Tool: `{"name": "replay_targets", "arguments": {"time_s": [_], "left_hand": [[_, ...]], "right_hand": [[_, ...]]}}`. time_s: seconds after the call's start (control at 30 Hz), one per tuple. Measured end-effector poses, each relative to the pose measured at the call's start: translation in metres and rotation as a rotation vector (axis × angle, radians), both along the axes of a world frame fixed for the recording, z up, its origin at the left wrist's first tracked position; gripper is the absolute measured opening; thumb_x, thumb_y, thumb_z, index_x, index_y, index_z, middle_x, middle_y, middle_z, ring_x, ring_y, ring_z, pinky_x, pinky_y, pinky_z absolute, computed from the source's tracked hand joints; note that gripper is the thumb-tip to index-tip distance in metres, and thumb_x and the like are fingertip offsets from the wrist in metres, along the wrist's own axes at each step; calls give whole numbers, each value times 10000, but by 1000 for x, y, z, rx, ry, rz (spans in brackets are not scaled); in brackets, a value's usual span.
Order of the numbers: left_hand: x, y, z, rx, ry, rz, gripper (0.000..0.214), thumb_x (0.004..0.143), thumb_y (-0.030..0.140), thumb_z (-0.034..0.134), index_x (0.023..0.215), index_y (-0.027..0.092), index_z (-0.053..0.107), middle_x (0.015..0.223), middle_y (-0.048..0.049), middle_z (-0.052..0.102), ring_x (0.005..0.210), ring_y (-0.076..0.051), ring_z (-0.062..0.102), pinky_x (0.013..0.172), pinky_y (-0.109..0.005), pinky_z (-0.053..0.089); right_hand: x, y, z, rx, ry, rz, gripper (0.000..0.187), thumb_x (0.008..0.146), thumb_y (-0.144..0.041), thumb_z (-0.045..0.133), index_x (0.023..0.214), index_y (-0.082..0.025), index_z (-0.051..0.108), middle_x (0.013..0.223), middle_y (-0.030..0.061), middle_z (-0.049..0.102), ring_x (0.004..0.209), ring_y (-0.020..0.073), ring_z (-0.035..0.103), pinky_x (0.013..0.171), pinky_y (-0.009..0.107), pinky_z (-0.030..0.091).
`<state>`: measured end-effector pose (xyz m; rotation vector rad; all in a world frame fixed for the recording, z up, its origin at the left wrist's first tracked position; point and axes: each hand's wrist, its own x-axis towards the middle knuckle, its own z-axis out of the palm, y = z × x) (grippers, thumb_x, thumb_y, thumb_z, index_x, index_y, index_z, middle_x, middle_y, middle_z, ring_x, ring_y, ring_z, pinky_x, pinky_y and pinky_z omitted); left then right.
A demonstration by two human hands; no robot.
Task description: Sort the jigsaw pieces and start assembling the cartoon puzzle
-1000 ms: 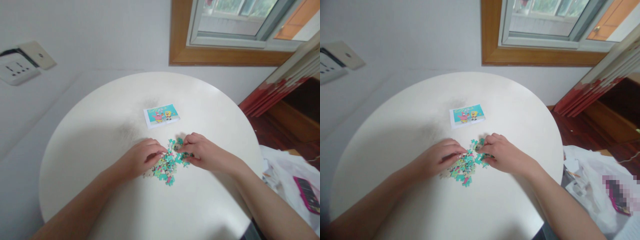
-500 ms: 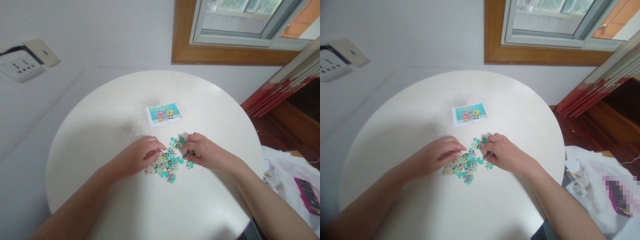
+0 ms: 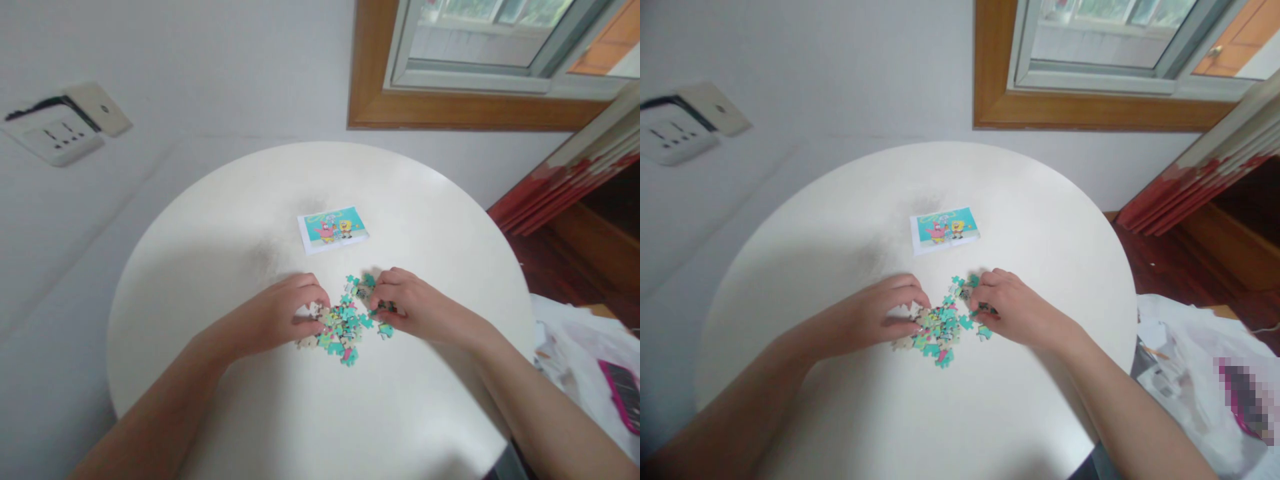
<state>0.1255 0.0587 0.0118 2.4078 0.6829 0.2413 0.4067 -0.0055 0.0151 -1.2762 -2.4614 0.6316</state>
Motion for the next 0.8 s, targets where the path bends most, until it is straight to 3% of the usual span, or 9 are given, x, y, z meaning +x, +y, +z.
{"name": "replay_targets", "arguments": {"time_s": [0.37,0.5,0.6,0.8], "left_hand": [[9,2,-10,66,-71,8,229,979,274,511,953,185,720,867,-32,664,816,-157,605,747,-264,423],[16,3,-13,91,-103,148,290,971,267,496,783,168,693,719,-12,621,702,-142,574,658,-257,385],[22,2,-13,42,-179,260,314,955,297,508,715,168,665,686,0,589,655,-129,556,621,-252,377],[33,-3,-11,-98,-297,289,337,935,346,522,679,175,660,716,-4,555,668,-130,554,613,-251,405]], "right_hand": [[-2,0,4,28,24,16,156,956,-246,590,1048,-195,706,964,79,643,924,206,582,857,345,450],[-2,0,5,40,23,16,169,962,-252,581,1053,-201,713,949,79,647,914,207,577,840,342,453],[-5,0,7,64,34,8,193,967,-203,543,1041,-190,721,909,79,648,893,206,573,815,336,453],[-17,-2,9,126,189,-25,258,993,-200,479,983,-163,734,856,87,648,857,201,574,796,346,458]]}}
